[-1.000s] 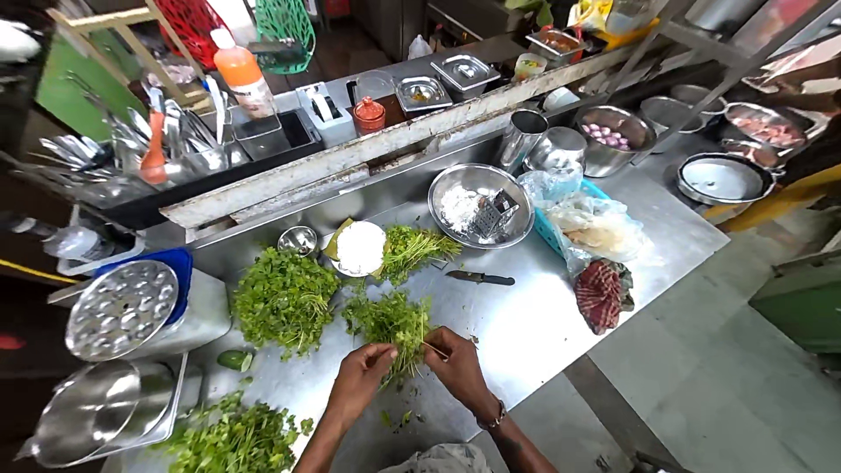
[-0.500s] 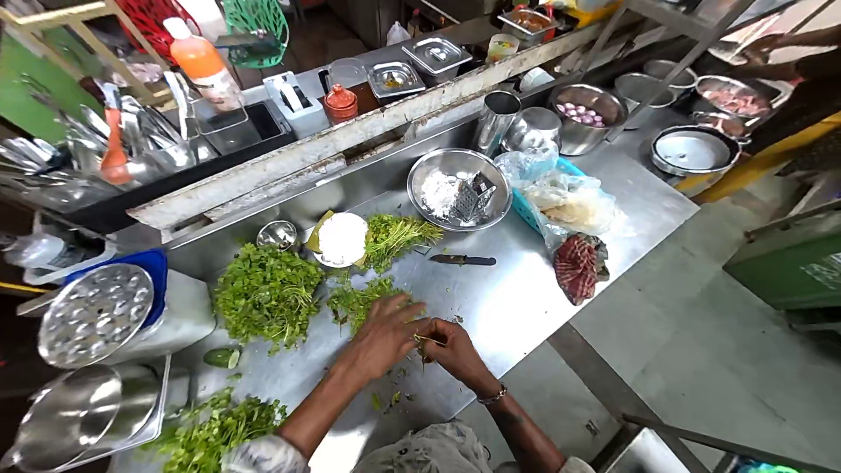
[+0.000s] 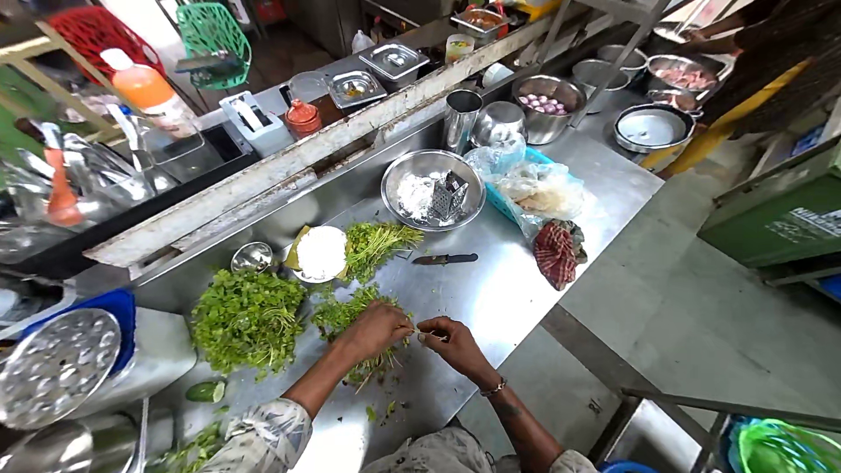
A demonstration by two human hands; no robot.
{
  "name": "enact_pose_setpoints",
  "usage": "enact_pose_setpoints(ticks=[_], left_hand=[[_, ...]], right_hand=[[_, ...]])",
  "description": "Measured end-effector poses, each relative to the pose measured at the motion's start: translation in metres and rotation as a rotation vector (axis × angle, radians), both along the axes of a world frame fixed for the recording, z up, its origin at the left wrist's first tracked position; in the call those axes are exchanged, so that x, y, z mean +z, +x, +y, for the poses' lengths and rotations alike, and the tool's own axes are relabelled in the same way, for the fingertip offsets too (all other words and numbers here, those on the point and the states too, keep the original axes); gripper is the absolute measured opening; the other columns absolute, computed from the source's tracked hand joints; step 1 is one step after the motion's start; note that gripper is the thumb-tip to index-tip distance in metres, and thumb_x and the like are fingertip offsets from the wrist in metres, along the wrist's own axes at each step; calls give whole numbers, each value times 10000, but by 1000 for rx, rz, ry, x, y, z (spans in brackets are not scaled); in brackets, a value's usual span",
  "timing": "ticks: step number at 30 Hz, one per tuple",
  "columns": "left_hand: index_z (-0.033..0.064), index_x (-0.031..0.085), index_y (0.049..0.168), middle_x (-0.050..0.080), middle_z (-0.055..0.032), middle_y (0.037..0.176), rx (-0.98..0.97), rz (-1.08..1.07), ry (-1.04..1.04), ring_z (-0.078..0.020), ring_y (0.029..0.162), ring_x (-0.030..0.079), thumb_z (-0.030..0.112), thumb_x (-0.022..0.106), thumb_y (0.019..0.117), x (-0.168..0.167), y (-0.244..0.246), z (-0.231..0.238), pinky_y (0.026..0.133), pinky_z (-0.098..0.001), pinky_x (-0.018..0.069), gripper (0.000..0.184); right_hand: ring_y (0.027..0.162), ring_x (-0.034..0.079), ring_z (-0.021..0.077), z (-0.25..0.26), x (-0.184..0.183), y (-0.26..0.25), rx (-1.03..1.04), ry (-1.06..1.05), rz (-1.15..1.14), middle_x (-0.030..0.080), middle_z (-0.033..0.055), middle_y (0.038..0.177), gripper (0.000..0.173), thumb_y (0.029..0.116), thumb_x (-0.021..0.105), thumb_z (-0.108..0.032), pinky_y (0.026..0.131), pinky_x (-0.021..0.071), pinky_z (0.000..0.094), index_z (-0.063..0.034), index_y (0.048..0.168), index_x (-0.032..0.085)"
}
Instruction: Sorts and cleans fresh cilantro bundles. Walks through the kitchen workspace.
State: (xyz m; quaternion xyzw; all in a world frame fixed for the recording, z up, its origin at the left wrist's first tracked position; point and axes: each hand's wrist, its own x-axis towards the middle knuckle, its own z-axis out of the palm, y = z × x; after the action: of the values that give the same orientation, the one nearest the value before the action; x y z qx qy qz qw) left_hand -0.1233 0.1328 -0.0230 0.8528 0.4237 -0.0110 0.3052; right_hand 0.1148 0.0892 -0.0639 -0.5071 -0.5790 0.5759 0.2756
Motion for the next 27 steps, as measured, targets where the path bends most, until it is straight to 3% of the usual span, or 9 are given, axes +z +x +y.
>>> enact_pose_setpoints(ticks=[3,7,11,14,16,18,20,26,27], left_hand=[[242,766,1128,732,30,1080,10,2,-11,-142,1114,645,442,508,1059,2,4,-3,1070,-444,436,335],[235,767,1099,728,35,1032,28,-66,33,-141,1082,642,443,498,1056,-5,4,-6,1069,-447,423,343],[253,770,1073,730,70,1051,122,-85,68,-98,1130,617,436,495,1050,-14,7,-12,1143,-442,338,331],[267,765,1065,729,92,1068,161,-96,89,-74,1166,605,440,477,1053,-21,10,-14,1192,-486,252,336],[253,776,1047,732,100,1076,215,-158,67,-56,1174,602,425,499,1048,-23,12,-16,1213,-507,203,325],[252,793,1024,731,119,1098,321,-257,-1,-31,1176,595,443,555,1032,-27,9,-14,1208,-486,229,305],[250,800,1015,732,123,1099,419,-348,-53,-16,1157,605,425,594,1018,-33,7,-12,1194,-466,274,271],[250,803,1022,744,129,1040,446,-402,-97,-4,1077,635,404,598,1021,-39,7,-12,1180,-427,317,257],[248,805,1009,744,123,1017,492,-464,-97,-19,1057,644,375,613,1015,-39,6,-13,1156,-420,358,231]], right_hand=[[845,691,62,-2,-8,-3,-1,173,-153,727,-8,996,233,983,636,-309,771,595,247,-162,1073,792],[788,683,49,0,-15,-8,-26,220,-188,720,-19,883,187,933,667,-285,740,591,247,-137,946,779],[769,690,42,4,-9,-14,-19,194,-258,728,-30,852,200,940,642,-292,737,594,252,-133,946,764],[671,627,66,6,-7,-20,-27,191,-286,667,-28,739,198,904,643,-298,651,534,283,-121,880,728],[648,657,106,6,-13,-22,-81,102,-113,666,2,722,204,923,654,-271,642,578,307,-81,868,704],[680,715,223,8,-14,-25,-184,-110,200,695,111,777,177,966,643,-154,653,641,392,9,899,666],[694,716,264,10,-11,-29,-267,-246,374,697,157,800,181,995,561,-102,633,631,413,38,912,638],[677,711,254,9,-17,-31,-374,-198,404,714,163,796,229,1009,502,-88,590,610,381,39,875,638],[668,689,244,9,-17,-30,-449,-223,423,700,156,792,245,1021,481,-102,582,594,374,33,888,637]])
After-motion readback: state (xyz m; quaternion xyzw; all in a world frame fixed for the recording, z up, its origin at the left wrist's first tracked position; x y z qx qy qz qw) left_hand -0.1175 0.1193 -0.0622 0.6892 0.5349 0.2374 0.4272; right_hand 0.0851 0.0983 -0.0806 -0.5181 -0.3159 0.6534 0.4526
